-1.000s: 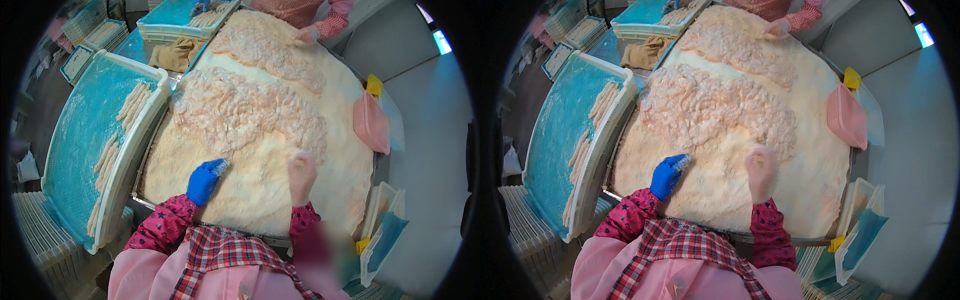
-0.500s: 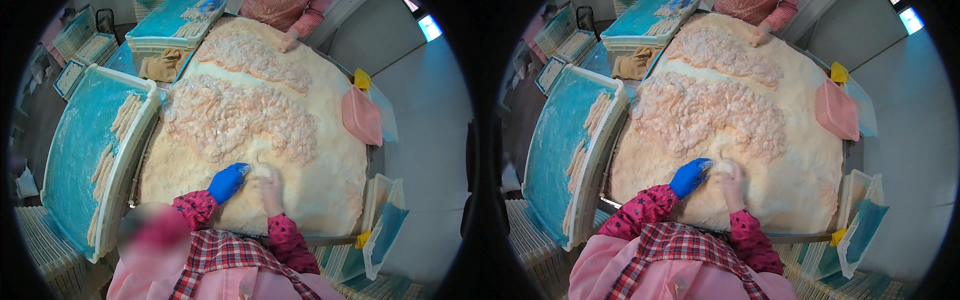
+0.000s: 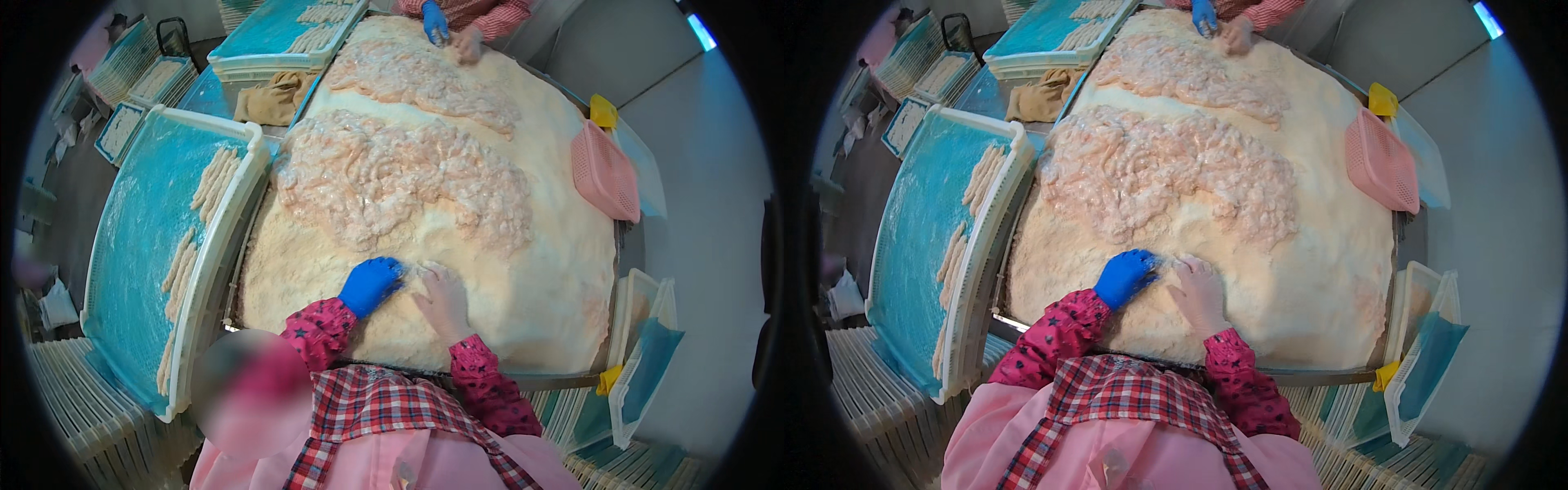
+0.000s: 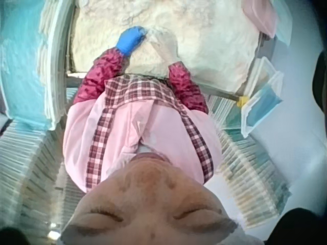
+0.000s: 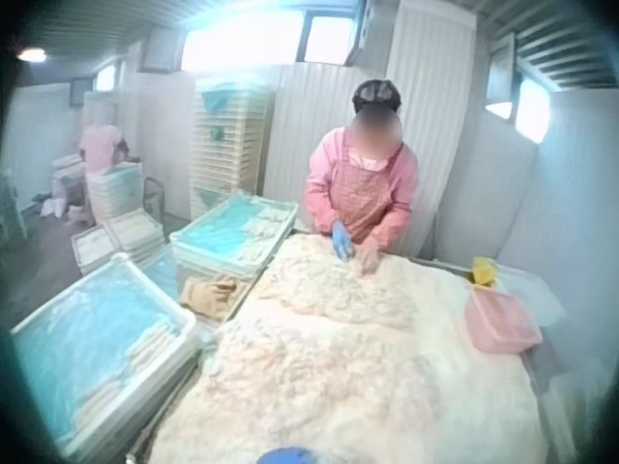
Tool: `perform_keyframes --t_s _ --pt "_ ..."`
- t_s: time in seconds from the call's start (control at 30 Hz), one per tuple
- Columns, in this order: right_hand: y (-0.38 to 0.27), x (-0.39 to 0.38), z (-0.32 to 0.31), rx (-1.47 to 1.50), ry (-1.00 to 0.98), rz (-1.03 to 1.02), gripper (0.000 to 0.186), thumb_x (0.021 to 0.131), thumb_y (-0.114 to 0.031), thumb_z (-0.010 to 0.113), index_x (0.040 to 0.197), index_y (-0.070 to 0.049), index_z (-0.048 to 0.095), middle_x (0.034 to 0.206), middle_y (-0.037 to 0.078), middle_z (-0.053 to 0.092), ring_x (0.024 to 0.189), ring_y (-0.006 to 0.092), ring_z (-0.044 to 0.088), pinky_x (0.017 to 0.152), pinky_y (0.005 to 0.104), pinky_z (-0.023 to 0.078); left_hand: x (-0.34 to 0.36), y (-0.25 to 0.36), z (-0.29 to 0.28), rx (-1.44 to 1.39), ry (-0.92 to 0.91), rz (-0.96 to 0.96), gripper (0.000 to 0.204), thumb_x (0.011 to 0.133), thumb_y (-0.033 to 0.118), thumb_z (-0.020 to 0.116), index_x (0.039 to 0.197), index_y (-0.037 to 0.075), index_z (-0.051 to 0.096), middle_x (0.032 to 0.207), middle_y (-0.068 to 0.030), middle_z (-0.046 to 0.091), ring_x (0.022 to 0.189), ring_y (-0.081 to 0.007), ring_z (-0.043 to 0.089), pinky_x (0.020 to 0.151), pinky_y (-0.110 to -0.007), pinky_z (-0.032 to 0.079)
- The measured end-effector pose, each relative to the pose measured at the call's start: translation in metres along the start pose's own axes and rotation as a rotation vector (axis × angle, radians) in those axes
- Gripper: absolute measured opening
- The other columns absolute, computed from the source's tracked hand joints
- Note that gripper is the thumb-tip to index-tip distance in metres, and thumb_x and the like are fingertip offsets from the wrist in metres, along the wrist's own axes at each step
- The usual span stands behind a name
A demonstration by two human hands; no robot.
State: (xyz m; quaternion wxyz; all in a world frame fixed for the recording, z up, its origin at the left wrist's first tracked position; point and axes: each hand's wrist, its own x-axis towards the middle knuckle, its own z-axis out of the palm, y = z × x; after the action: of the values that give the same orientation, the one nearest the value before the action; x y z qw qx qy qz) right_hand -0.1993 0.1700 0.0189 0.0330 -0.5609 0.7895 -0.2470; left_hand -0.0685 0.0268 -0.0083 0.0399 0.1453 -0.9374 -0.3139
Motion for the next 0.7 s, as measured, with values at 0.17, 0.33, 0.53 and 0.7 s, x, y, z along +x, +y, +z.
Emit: perform_keyframes --t_s 0.17,0.33,0.53,0.7 --pt "0.055 -0.040 -0.030 0.001 0.060 0.206 0.027 0.073 -0.015 0.064 0.097 -0.003 0.062 0.106 0.015 0.060 0.102 0.0329 0.053 0.090 0.0423 0.041 -0.018 -0.006 -0.012 0.043 0.204 0.130 0.034 0.079 0.030 0.063 0.108 0.013 0.062 0.106 -0.0103 0.060 0.093 -0.0316 0.056 0.078 -0.041 0.046" --pt "0.023 -0.025 -0.024 -0.017 0.155 0.117 0.030 0.076 -0.011 0.061 0.106 -0.004 0.060 0.112 0.015 0.057 0.108 0.0314 0.051 0.093 0.0411 0.039 0.031 0.030 0.018 0.095 -0.030 0.104 0.041 0.080 0.026 0.065 0.114 0.006 0.057 0.107 -0.0119 0.060 0.097 -0.0277 0.057 0.080 -0.037 0.047" --pt "0.010 -0.004 -0.039 0.121 0.339 0.281 0.038 0.083 -0.012 0.050 0.120 -0.001 0.052 0.125 0.018 0.050 0.118 0.0334 0.045 0.103 0.0415 0.032 0.016 0.016 0.033 -1.685 0.135 -0.273 0.030 0.091 0.018 0.053 0.118 0.005 0.055 0.114 -0.0099 0.060 0.098 -0.0207 0.059 0.085 -0.030 0.047" --pt "-0.055 0.014 0.012 0.087 0.194 -0.122 0.048 0.092 -0.031 0.035 0.132 -0.006 0.043 0.142 0.018 0.033 0.136 0.0355 0.021 0.111 0.0535 0.008 -0.004 0.011 0.032 -2.420 -0.269 -0.415 0.041 0.095 0.027 0.041 0.132 0.009 0.039 0.131 -0.0108 0.044 0.117 -0.0218 0.045 0.100 -0.034 0.035"
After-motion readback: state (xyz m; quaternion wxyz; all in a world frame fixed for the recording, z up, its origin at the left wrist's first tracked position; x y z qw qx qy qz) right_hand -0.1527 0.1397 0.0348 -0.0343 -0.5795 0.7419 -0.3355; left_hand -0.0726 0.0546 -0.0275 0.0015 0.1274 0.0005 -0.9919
